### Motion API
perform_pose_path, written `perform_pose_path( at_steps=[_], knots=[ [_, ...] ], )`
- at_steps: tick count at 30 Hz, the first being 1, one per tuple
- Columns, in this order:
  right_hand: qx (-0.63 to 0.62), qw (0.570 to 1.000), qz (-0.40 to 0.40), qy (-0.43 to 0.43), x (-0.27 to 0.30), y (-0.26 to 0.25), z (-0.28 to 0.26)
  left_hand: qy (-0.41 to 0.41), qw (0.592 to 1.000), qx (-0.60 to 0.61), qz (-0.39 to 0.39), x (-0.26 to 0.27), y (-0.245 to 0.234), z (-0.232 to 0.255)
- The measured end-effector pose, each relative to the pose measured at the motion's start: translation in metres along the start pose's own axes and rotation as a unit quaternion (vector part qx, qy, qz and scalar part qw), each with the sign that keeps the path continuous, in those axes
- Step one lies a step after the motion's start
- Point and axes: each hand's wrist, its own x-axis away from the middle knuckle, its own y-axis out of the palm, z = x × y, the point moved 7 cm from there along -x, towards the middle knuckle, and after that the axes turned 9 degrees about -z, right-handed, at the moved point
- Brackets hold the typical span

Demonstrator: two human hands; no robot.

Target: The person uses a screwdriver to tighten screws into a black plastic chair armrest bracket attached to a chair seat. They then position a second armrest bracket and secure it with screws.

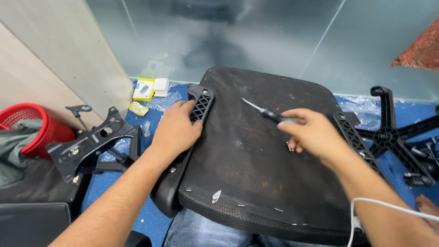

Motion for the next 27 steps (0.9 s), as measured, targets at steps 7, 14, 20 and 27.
perform_pose_path(
  at_steps=[7, 14, 20, 27],
  knots=[
    [0.331, 0.934, 0.059, -0.122, 0.037, 0.063, -0.037, 0.07, 0.997, -0.034, 0.007, -0.002, 0.017, 0.045],
    [0.266, 0.953, 0.071, -0.125, 0.034, 0.064, -0.033, 0.137, 0.988, 0.052, 0.056, -0.011, 0.012, 0.062],
    [0.033, 0.988, 0.082, -0.123, 0.032, 0.045, -0.021, 0.107, 0.99, 0.088, 0.015, -0.02, 0.021, 0.078],
    [-0.231, 0.96, 0.095, -0.128, 0.037, 0.025, -0.015, 0.149, 0.984, 0.1, -0.01, -0.021, 0.036, 0.087]
  ],
)
